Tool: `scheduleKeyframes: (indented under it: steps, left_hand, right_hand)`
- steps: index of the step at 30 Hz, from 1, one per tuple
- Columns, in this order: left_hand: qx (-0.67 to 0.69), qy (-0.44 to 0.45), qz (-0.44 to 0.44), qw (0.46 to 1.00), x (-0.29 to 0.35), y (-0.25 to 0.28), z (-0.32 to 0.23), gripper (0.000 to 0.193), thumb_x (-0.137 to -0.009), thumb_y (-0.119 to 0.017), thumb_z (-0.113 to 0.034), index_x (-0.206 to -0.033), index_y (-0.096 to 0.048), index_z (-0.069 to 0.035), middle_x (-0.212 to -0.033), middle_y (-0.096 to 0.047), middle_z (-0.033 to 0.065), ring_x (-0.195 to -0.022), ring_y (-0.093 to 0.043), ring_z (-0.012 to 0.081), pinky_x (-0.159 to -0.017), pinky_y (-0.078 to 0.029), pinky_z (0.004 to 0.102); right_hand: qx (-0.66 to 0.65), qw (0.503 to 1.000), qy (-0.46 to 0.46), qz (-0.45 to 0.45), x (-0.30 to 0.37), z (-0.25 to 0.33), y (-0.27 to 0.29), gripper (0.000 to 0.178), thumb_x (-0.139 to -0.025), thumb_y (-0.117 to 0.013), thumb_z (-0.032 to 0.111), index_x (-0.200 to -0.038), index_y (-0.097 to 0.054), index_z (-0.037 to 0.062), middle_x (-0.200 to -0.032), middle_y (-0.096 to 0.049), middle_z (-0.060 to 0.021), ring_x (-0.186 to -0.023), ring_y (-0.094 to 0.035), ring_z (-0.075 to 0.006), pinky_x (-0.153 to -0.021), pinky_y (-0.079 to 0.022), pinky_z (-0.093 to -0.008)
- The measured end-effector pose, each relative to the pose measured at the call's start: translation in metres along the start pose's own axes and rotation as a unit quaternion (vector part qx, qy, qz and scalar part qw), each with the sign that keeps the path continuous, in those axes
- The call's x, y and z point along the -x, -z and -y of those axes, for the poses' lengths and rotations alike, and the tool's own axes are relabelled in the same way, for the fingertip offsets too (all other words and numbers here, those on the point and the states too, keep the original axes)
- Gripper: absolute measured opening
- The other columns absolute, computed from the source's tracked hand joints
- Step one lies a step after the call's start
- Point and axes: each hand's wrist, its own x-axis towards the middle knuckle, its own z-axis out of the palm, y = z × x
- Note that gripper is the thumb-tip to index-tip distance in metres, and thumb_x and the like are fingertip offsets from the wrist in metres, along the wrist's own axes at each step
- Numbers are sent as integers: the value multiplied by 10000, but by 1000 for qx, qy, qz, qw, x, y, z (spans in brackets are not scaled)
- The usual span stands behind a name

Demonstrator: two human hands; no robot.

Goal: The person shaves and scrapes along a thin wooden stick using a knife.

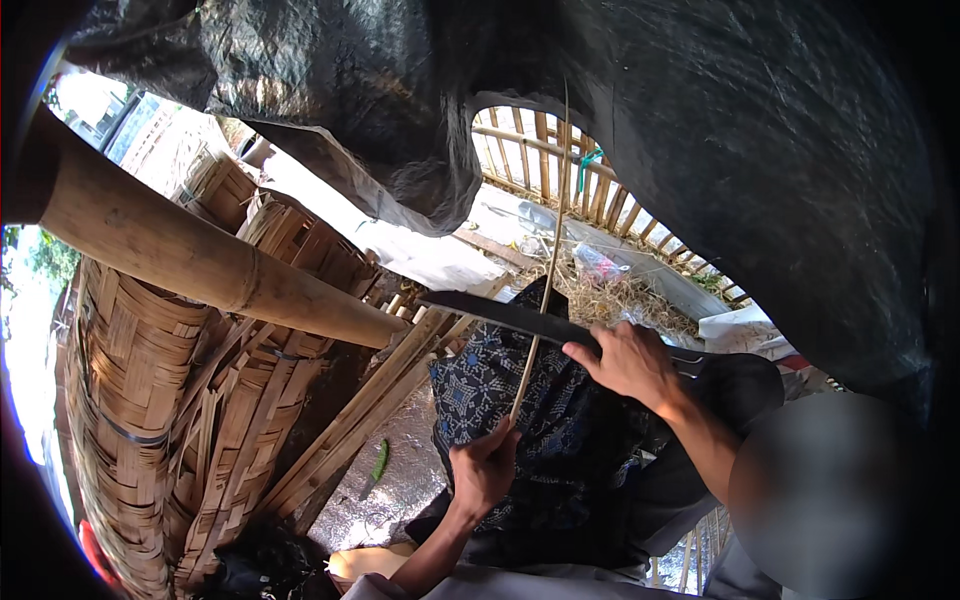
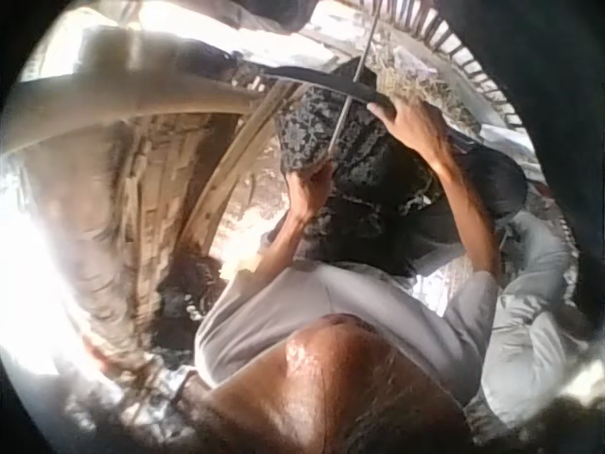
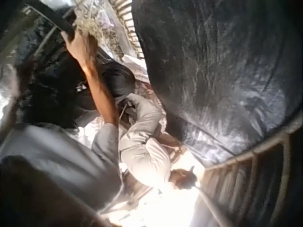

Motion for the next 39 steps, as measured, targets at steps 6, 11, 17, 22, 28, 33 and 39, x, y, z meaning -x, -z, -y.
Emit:
scheduleKeyframes:
  steps: [6,11,17,22,28,33,39]
  left_hand:
    - [-2,61,20,998,-5,-5,5,194,-775,-663,-41,-961,-662,15,-615,-604,185,-551,-628,112,-472,-433,255]
    - [-30,25,4,999,-7,-5,3,218,-780,-661,-22,-992,-653,28,-723,-677,137,-612,-618,77,-513,-455,217]
    - [-62,42,12,997,-11,-8,-1,233,-773,-677,-25,-999,-654,23,-737,-680,140,-653,-614,66,-530,-456,211]
    - [-76,22,-7,997,-14,-6,0,217,-776,-672,-44,-990,-667,-2,-590,-610,115,-547,-511,19,-462,-401,212]
    - [-103,12,-5,995,-14,-4,-7,209,-787,-659,-52,-994,-672,-24,-508,-543,113,-481,-448,4,-415,-367,224]
    - [-109,-23,-21,994,-10,-5,-4,210,-791,-648,-44,-999,-670,-28,-537,-568,139,-452,-494,35,-411,-380,231]
    - [-102,-33,-15,994,29,-1,-11,199,-790,-654,-58,-986,-674,-35,-552,-577,141,-431,-546,94,-397,-383,259]
  right_hand:
    - [-79,989,109,58,34,25,-46,627,-824,-426,647,-765,-634,59,-502,-560,-169,-493,-622,-314,-411,-490,-392]
    - [-109,986,115,56,36,23,-45,589,-822,-463,620,-720,-606,58,-468,-545,-145,-482,-609,-320,-434,-494,-401]
    - [-94,991,97,20,32,16,-42,616,-786,-476,663,-709,-618,69,-453,-533,-140,-474,-609,-305,-434,-489,-384]
    - [-124,987,104,-9,28,14,-45,630,-775,-475,678,-701,-620,70,-450,-529,-136,-470,-606,-304,-445,-492,-382]
    - [-120,987,109,-18,22,11,-57,646,-766,-469,693,-646,-620,77,-430,-515,-122,-455,-599,-293,-427,-485,-376]
    - [-106,988,103,-44,23,14,-62,660,-771,-461,693,-616,-616,71,-431,-520,-122,-434,-592,-277,-415,-480,-377]
    - [-108,991,-68,-46,-23,-23,-55,741,-866,-335,636,-623,-625,-1,-412,-506,-120,-389,-555,-256,-372,-448,-373]
